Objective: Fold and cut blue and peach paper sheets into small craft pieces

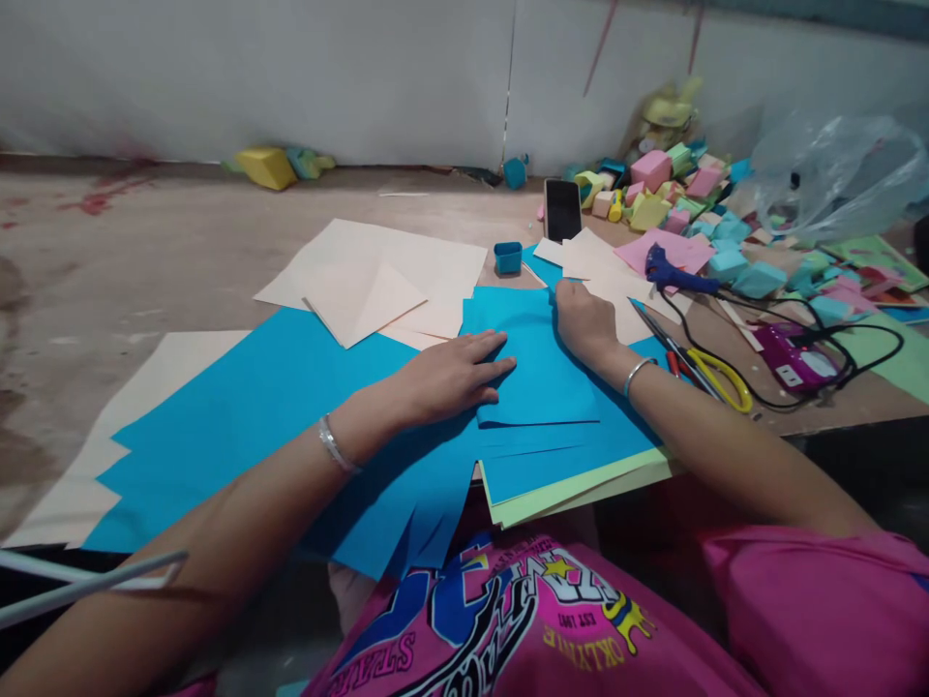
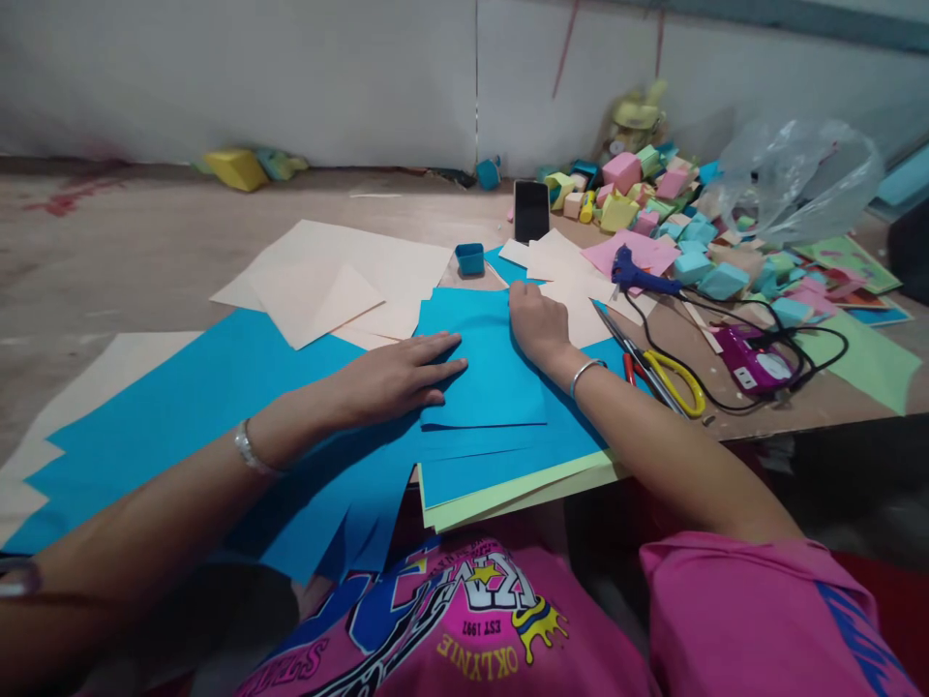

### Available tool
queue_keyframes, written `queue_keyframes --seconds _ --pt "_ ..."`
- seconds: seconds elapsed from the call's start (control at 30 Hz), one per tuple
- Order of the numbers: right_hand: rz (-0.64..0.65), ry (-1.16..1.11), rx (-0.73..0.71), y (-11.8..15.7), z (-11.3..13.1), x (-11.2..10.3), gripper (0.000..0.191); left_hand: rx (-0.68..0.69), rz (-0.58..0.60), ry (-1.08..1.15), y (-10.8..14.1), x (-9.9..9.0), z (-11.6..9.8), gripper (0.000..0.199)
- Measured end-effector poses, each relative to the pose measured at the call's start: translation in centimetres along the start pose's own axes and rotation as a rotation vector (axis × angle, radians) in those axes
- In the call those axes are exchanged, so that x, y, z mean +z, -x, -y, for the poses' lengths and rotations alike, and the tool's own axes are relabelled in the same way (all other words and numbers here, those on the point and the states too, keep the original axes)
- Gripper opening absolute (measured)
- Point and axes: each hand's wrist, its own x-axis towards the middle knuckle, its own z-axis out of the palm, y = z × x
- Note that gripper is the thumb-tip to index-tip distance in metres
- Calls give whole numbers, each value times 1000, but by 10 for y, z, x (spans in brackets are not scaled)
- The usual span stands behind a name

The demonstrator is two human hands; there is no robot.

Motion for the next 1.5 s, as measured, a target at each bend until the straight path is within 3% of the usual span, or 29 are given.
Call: queue_keyframes --seconds 0.17,0.33,0.57,0.63,0.73,0.9,0.97,1.1,1.2,1.33,1.5 --pt "1 -1 -10 0 -1 0 28 -17 46 -17 9 -3 0 74" --pt "-14 -19 -42 -1 -4 3 27 -31 -17 -85 10 -8 -10 70" --pt "-28 -63 -127 -4 -7 9 27 56 20 -84 5 -5 -35 61" --pt "-34 -72 -150 -4 -6 10 28 31 41 -64 4 -2 -35 73" --pt "-39 -75 -172 -3 -6 11 29 -132 102 -61 1 -4 -29 107" --pt "-40 -70 -188 -2 -5 10 31 -332 280 -44 -16 -21 -19 148" --pt "-39 -68 -189 -2 -5 10 31 -344 324 -25 -22 -27 -14 142" --pt "-36 -64 -189 -2 -5 9 29 -415 223 -24 -24 -26 -1 93" --pt "-34 -61 -185 -1 -4 8 30 -476 152 -79 -22 -17 4 98" --pt "-32 -54 -163 0 -3 6 31 -430 64 -177 -17 -11 -4 100" --pt "-34 -45 -154 0 -2 6 29 -430 91 -144 -8 -12 -19 103"
